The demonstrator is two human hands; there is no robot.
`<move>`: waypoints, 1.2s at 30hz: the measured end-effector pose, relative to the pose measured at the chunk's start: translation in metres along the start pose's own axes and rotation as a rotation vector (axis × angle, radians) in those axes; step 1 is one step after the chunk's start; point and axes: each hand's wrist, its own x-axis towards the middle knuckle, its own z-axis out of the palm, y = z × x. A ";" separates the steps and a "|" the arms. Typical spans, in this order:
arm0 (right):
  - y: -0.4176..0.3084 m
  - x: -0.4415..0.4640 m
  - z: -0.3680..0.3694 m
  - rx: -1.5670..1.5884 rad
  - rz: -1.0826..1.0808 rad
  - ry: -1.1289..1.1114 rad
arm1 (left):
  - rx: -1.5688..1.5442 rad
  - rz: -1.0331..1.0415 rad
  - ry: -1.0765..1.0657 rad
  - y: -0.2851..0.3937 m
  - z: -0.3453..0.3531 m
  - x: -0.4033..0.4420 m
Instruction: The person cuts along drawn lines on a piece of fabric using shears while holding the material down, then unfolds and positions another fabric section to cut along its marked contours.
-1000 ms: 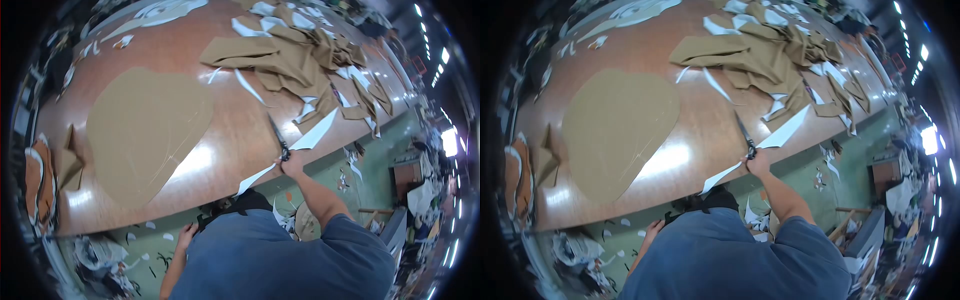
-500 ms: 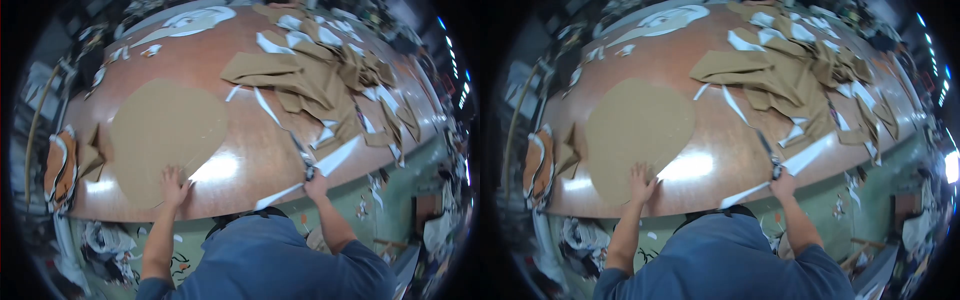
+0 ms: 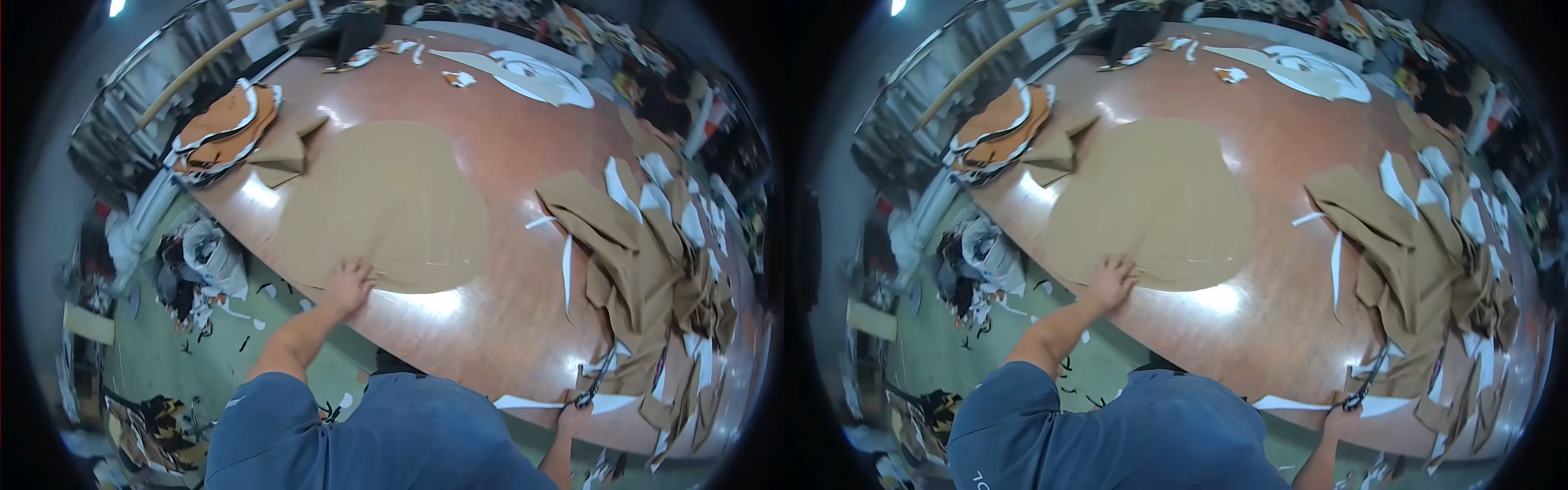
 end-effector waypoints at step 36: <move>-0.080 -0.053 -0.026 -0.151 0.145 -0.350 | -0.150 -0.553 -0.311 -0.187 -0.052 0.200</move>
